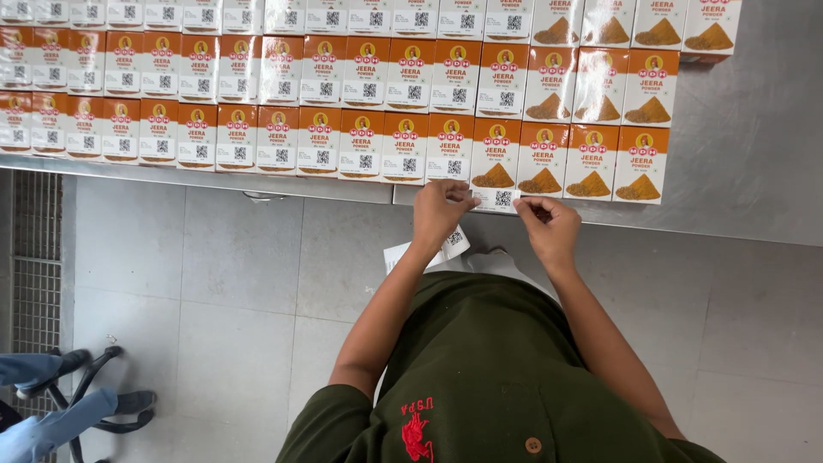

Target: The person applies small square stickers to rows of spice boxes on a metal table, peeling each sticker from a roll and pressing it onto the center of a box.

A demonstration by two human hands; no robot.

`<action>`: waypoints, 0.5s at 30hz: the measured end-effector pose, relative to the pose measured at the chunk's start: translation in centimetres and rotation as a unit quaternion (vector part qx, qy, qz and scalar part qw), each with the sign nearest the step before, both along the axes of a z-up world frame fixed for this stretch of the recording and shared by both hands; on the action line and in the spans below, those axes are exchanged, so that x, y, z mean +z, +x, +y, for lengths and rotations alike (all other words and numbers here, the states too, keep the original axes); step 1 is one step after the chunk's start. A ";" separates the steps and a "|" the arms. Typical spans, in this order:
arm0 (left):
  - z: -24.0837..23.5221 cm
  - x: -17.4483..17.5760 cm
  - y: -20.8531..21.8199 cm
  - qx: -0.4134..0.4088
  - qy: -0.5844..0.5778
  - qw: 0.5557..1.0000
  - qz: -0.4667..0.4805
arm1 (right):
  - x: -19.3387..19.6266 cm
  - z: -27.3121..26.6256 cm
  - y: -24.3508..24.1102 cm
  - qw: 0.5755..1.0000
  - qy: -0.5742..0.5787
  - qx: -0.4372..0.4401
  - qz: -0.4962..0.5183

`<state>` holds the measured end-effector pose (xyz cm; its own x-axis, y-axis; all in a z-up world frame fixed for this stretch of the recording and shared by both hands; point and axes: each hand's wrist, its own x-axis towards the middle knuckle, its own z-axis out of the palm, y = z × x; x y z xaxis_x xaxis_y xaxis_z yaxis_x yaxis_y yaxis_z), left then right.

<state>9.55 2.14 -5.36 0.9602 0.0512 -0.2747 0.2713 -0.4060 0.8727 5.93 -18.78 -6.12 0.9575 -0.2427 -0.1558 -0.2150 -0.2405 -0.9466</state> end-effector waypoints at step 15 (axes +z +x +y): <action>-1.3 -4.3 3.5 0.002 0.075 0.997 -0.016 | -3.0 0.2 4.1 0.995 -0.099 0.008 -0.004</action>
